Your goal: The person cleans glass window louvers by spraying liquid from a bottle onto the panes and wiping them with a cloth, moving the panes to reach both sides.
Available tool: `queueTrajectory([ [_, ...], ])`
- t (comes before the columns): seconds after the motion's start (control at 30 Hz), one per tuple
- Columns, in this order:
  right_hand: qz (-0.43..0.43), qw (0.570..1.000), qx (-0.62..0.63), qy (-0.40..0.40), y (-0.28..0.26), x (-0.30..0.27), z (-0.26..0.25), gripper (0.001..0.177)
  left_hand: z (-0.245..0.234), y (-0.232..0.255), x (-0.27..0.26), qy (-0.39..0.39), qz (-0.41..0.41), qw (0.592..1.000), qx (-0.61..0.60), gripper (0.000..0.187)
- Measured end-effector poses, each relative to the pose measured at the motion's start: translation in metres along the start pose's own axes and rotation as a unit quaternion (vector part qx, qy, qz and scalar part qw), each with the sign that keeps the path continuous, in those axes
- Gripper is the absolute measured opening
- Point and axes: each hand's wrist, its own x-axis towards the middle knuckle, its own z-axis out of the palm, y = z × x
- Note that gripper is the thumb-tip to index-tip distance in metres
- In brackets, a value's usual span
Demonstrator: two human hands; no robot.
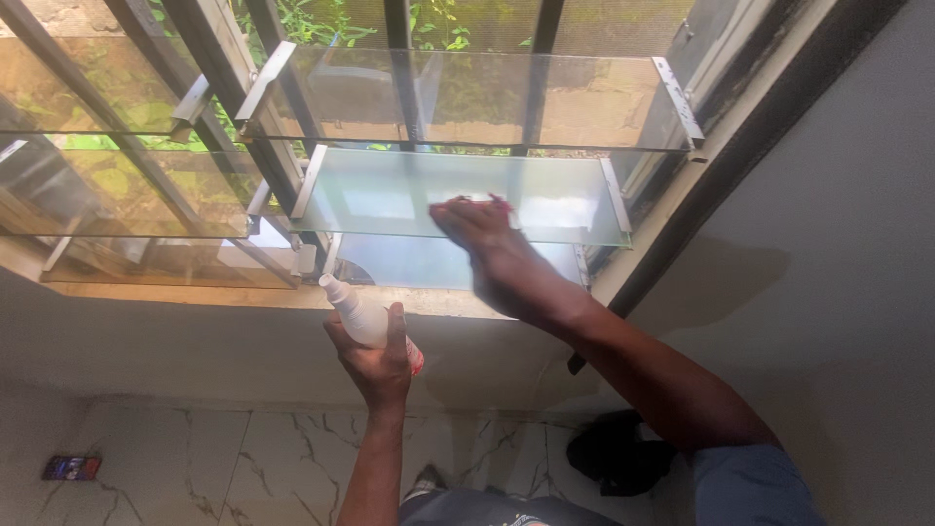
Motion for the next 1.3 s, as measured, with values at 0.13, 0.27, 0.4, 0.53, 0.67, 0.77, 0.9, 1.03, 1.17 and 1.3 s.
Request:
queueTrajectory([
  [0.13,-0.031,0.998,0.048,0.002,-0.01,0.042,0.036,0.071,-0.005,-0.005,0.019,0.012,-0.012,1.0,-0.001,0.057],
  [0.27,-0.027,0.997,0.067,0.015,-0.003,0.079,0.079,0.058,-0.009,-0.01,0.035,0.049,0.047,0.997,0.03,0.06],
  [0.4,-0.106,0.988,0.083,0.076,0.021,0.109,0.121,0.048,-0.019,-0.01,0.055,0.073,0.058,0.993,0.072,0.059],
  [0.53,-0.158,0.978,0.091,0.101,0.042,0.13,0.144,0.048,-0.018,0.001,0.077,0.048,0.092,0.991,0.089,0.062],
  [0.67,-0.212,0.961,0.1,0.145,0.046,0.145,0.152,0.054,-0.006,0.019,0.081,0.063,0.108,0.987,0.104,0.057],
  [0.77,-0.223,0.955,0.096,0.17,0.042,0.147,0.147,0.053,0.011,0.028,0.084,0.096,0.05,0.989,0.104,0.06],
  [0.9,-0.089,0.992,0.073,0.059,0.034,0.153,0.142,0.036,0.022,0.03,0.083,0.133,0.047,0.982,0.122,0.06],
  [1.03,-0.145,0.982,0.106,0.052,0.041,0.148,0.144,0.021,0.028,0.027,0.077,0.169,0.038,0.97,0.17,0.063],
  [1.17,-0.216,0.954,0.186,0.09,0.048,0.143,0.14,0.031,0.031,0.027,0.07,0.188,-0.008,0.964,0.19,0.067],
  [1.3,-0.237,0.945,0.188,0.121,0.042,0.147,0.144,0.019,0.034,0.024,0.067,0.191,0.003,0.96,0.206,0.067],
])
